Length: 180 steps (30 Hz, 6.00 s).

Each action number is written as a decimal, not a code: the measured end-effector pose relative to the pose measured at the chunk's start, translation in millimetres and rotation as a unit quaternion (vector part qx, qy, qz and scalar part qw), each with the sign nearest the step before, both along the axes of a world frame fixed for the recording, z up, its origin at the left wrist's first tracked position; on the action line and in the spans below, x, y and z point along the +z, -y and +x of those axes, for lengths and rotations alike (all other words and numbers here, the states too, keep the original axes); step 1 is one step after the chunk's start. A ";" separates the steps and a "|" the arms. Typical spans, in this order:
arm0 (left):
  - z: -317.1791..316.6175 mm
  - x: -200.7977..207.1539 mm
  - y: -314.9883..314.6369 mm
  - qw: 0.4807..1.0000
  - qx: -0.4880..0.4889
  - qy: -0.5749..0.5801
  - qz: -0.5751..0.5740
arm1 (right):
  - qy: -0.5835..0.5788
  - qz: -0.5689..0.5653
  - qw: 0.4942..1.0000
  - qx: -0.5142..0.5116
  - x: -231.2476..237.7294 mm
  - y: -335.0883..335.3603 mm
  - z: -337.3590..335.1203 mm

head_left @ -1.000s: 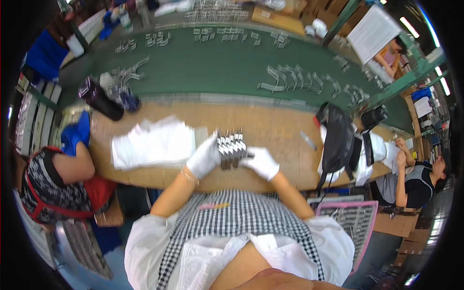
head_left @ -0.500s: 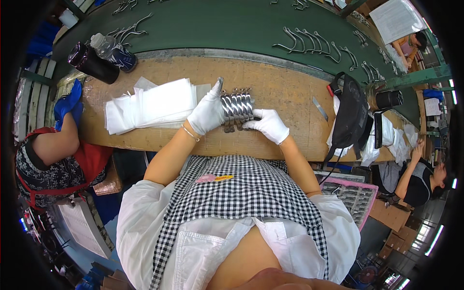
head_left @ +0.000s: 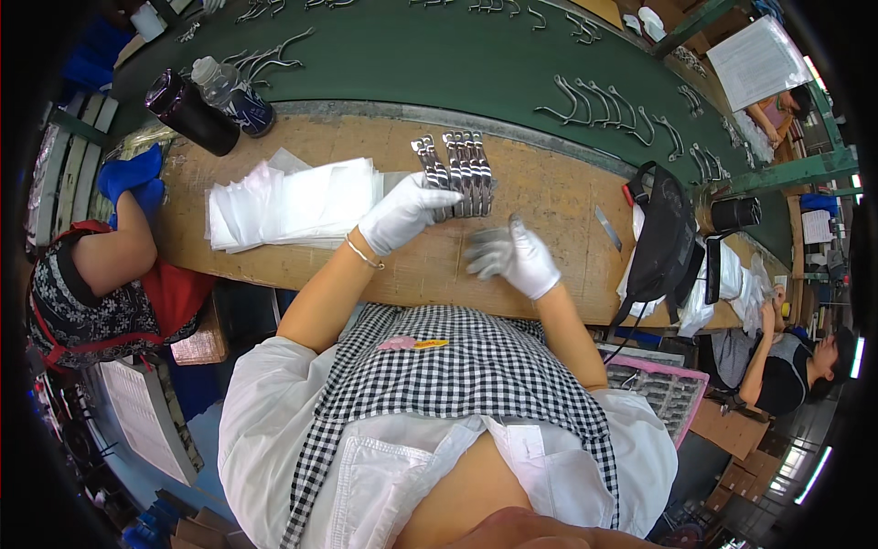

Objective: The person picks metal brackets from a conveyor belt, stacks and aligns them together in their hands, and places them on the table.

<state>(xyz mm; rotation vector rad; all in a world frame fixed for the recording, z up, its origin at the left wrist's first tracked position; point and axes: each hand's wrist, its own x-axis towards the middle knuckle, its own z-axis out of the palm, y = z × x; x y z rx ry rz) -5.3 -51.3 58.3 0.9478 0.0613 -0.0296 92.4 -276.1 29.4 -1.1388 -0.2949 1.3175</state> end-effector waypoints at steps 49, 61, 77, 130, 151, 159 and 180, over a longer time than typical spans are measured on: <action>-66.1 -41.9 26.7 0.848 0.086 0.215 0.476 | 0.144 -0.097 0.984 -0.043 -7.9 -51.9 -9.2; -93.2 -60.4 29.5 0.909 0.326 -0.085 0.247 | 0.505 -0.060 0.854 -0.110 21.3 -164.9 139.9; -95.3 -58.4 30.7 0.850 0.328 -0.085 0.404 | 0.640 -0.230 0.715 0.161 42.0 -223.9 273.8; 84.9 -27.6 -375.8 0.385 0.371 -0.591 0.604 | 0.777 0.016 0.629 0.025 32.0 -146.8 156.3; 102.3 -21.4 -302.9 0.500 0.321 -0.406 0.694 | 0.758 -0.163 0.631 0.042 2.8 -374.6 149.5; 107.3 -36.2 -296.3 0.587 0.312 -0.398 0.632 | 0.711 -0.187 0.669 0.110 19.0 -362.3 164.7; 120.5 -26.1 -286.5 0.577 0.252 -0.445 0.637 | 0.643 -0.324 0.679 0.143 26.5 -386.9 144.4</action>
